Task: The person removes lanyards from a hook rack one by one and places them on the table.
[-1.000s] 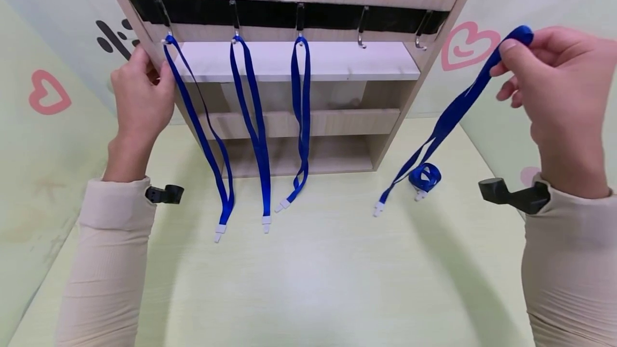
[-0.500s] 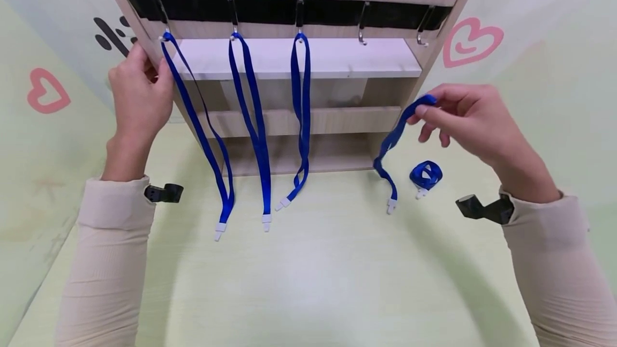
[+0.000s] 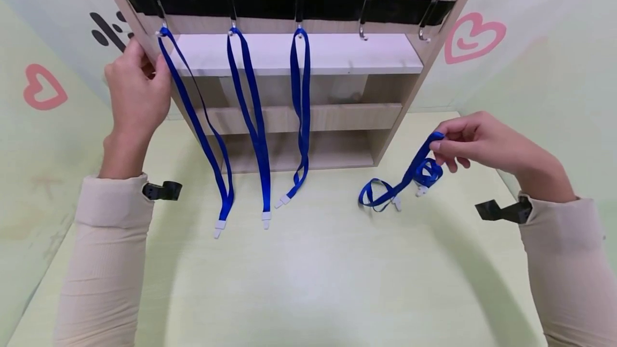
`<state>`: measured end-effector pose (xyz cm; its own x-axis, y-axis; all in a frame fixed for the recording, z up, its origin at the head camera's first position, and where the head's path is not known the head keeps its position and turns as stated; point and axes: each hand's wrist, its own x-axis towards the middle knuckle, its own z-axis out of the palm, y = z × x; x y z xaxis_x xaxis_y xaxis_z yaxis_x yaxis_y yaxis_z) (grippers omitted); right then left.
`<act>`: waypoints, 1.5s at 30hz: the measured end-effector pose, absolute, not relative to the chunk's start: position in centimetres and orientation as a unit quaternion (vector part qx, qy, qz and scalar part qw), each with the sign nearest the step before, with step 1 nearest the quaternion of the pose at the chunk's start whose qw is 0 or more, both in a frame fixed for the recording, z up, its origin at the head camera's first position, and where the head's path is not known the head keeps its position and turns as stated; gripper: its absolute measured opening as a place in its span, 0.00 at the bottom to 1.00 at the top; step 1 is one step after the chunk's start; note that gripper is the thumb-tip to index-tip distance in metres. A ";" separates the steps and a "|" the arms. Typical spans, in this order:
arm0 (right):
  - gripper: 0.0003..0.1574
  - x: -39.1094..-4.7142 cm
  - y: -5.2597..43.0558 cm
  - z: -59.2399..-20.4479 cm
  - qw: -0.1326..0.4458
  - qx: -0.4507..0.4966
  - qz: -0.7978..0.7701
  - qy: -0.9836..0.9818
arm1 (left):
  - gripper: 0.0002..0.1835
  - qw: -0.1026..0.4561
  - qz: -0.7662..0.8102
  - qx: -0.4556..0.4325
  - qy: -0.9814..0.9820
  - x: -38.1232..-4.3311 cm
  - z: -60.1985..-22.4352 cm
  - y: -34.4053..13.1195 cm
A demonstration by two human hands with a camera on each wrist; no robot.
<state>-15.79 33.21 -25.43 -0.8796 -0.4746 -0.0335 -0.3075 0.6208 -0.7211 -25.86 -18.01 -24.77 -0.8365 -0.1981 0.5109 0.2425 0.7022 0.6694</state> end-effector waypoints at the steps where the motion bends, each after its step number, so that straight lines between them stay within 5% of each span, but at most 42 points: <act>1: 0.07 -16.1 33.5 -25.6 0.119 -0.188 -0.353 0.909 | 0.21 0.286 -0.385 -0.012 -0.877 -25.9 -24.8 -18.0; 8: 0.11 -18.4 33.6 -28.0 0.130 -0.091 -0.226 0.961 | 0.21 0.286 -0.384 -0.012 -0.878 -25.8 -24.7 -18.0; 21: 0.10 -19.6 30.5 -33.2 -0.032 -0.140 -0.232 0.962 | 0.21 0.288 -0.384 -0.010 -0.877 -25.9 -24.8 -17.9; 28: 0.17 -18.8 29.7 -35.7 0.065 -0.259 -0.214 0.940 | 0.20 0.294 -0.386 -0.013 -0.874 -26.0 -25.0 -17.9; 35: 0.29 -17.4 30.1 -37.0 0.173 -0.266 -0.157 0.935 | 0.20 0.300 -0.392 -0.018 -0.870 -26.1 -24.9 -17.9; 40: 0.35 -16.3 30.1 -37.8 0.204 -0.263 -0.105 0.937 | 0.20 0.299 -0.387 -0.015 -0.872 -26.0 -24.9 -17.9; 45: 0.28 -15.3 29.9 -38.4 0.177 -0.286 -0.044 0.941 | 0.20 0.296 -0.386 -0.014 -0.874 -26.0 -24.9 -17.9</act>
<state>-15.26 29.95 -38.40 -0.7735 -0.5544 -0.3071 -0.5230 0.8321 -0.1846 -26.00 -17.89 -24.90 -0.8246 -0.2034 0.5279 0.2533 0.7016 0.6660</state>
